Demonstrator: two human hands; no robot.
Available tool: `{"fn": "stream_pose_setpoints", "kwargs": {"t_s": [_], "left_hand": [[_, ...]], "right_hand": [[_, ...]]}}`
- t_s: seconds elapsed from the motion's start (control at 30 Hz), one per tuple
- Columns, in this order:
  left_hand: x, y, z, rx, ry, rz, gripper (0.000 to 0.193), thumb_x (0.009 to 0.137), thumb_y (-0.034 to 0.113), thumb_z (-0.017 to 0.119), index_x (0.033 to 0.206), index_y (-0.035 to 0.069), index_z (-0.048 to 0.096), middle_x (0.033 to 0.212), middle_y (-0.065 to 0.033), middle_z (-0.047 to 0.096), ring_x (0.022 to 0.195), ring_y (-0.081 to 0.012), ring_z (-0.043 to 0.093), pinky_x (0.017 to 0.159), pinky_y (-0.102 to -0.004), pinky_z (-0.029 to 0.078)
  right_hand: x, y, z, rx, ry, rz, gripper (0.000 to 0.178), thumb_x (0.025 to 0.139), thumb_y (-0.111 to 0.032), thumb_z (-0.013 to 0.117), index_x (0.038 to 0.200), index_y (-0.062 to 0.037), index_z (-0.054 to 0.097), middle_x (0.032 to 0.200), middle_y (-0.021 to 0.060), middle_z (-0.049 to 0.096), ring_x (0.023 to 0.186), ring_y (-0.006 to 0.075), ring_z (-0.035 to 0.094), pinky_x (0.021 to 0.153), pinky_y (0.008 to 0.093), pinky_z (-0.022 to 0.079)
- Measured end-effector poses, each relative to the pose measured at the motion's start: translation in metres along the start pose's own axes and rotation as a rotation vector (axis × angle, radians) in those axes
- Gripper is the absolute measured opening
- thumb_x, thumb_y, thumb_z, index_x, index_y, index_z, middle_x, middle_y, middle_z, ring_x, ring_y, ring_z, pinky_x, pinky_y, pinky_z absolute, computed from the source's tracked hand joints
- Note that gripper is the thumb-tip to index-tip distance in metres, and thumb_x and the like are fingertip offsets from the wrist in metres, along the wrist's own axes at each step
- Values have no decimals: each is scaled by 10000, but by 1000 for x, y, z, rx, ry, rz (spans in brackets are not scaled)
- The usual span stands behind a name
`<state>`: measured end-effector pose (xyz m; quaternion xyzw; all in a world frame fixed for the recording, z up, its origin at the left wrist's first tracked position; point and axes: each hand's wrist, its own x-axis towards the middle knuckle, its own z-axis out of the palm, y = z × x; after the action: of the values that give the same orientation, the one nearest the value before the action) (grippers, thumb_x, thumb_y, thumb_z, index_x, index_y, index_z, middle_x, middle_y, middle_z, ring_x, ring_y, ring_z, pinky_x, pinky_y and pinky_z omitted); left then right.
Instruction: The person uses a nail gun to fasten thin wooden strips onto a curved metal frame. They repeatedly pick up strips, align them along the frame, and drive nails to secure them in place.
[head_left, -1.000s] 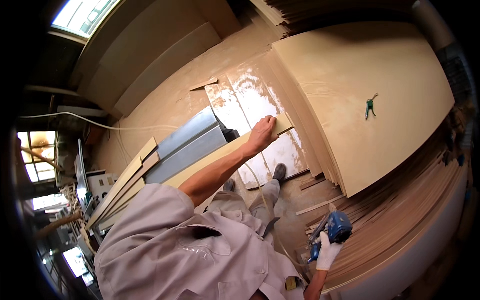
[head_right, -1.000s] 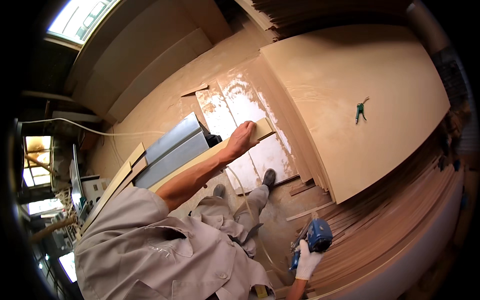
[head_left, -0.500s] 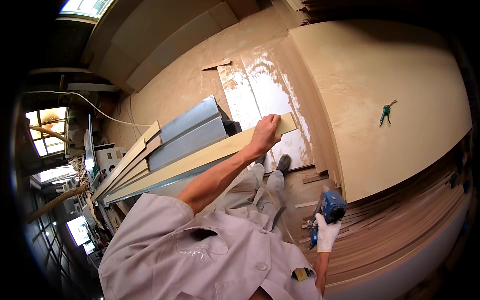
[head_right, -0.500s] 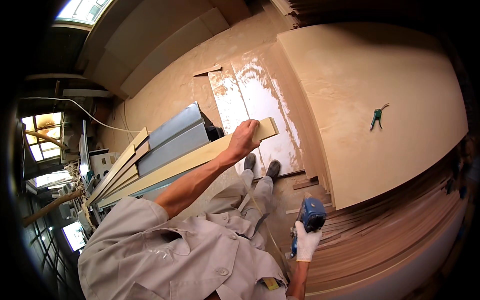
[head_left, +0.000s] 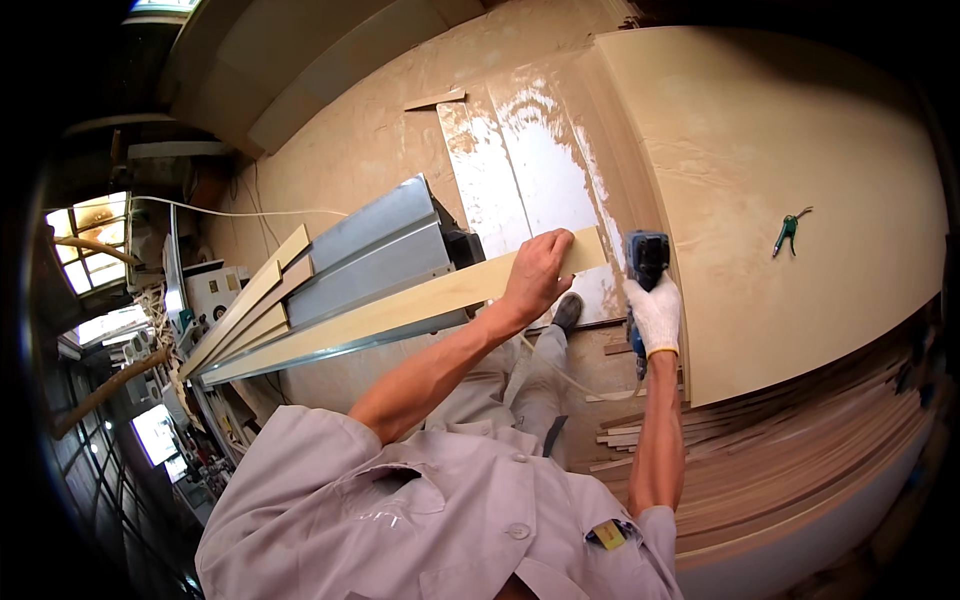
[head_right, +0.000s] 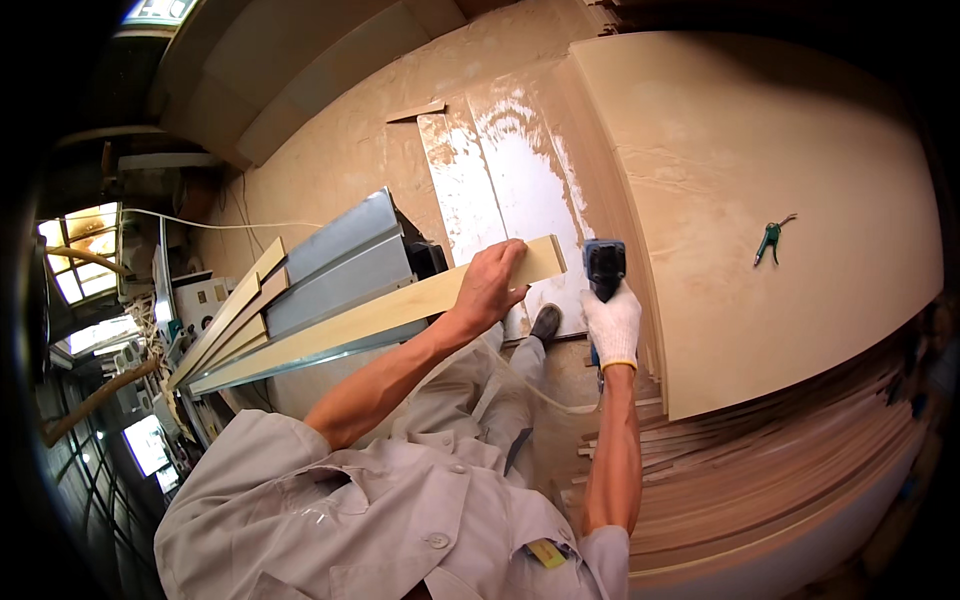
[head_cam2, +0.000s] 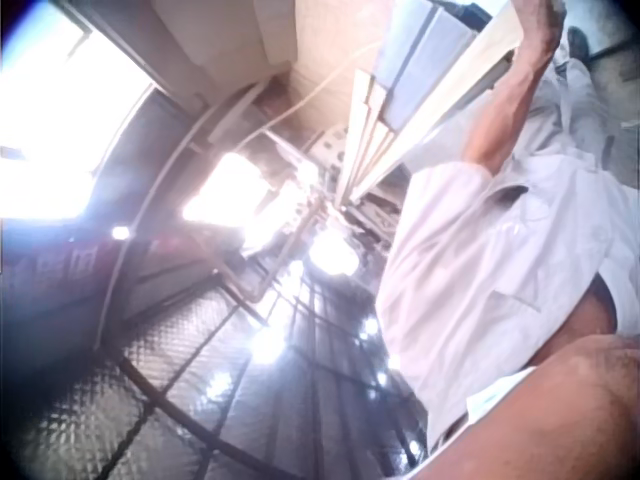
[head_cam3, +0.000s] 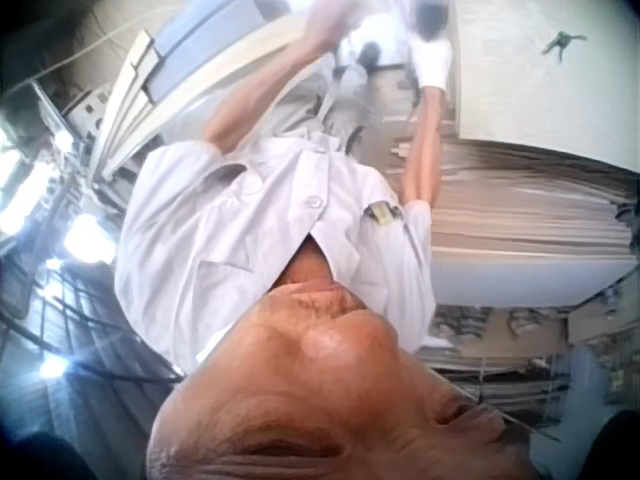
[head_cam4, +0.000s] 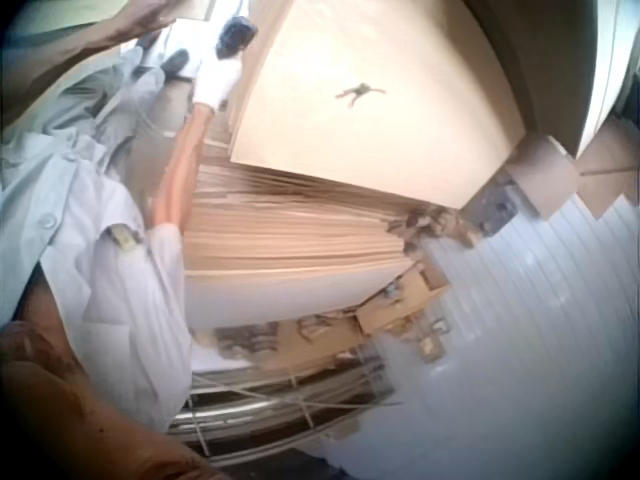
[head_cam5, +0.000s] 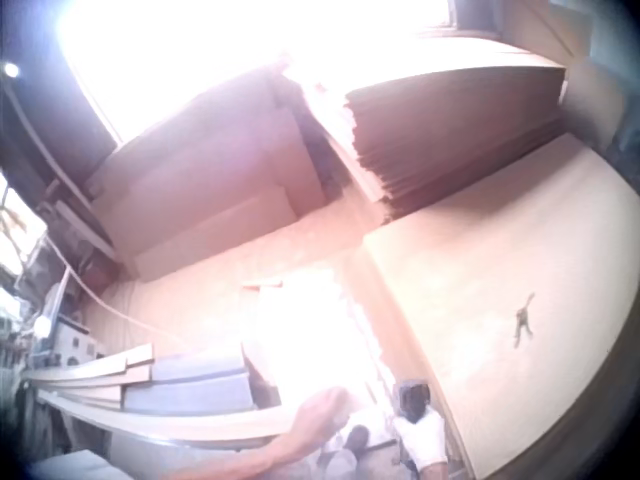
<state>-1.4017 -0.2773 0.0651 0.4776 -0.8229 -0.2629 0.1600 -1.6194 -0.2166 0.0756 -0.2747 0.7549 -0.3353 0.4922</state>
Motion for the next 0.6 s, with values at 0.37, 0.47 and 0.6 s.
{"fn": "stream_pose_setpoints", "kwargs": {"t_s": [0.37, 0.47, 0.6], "left_hand": [[3, 7, 1, 7, 36, -12, 665, 666, 43, 799, 1276, 7, 537, 1274, -148, 608, 1216, -310, 588, 1031, -411, 453], [3, 7, -1, -18, 34, -31, 674, 671, 47, 804, 1284, 6, 528, 1278, -150, 607, 1229, -309, 581, 1040, -410, 447], [3, 9, -4, -45, 12, -53, 687, 672, 46, 812, 1290, 1, 514, 1274, -155, 607, 1227, -314, 580, 1044, -414, 443]], "right_hand": [[21, -15, 2, -342, -168, 49, 379, 838, -305, 779, 1041, 11, 732, 883, 181, 755, 847, 274, 741, 795, 396, 547], [23, -17, 0, -370, -133, 67, 367, 841, -293, 775, 1030, 19, 727, 876, 180, 753, 839, 274, 737, 789, 394, 547], [20, -11, 7, -317, -102, 53, 349, 833, -264, 766, 1008, 34, 713, 851, 158, 750, 816, 264, 729, 774, 388, 548]]}}
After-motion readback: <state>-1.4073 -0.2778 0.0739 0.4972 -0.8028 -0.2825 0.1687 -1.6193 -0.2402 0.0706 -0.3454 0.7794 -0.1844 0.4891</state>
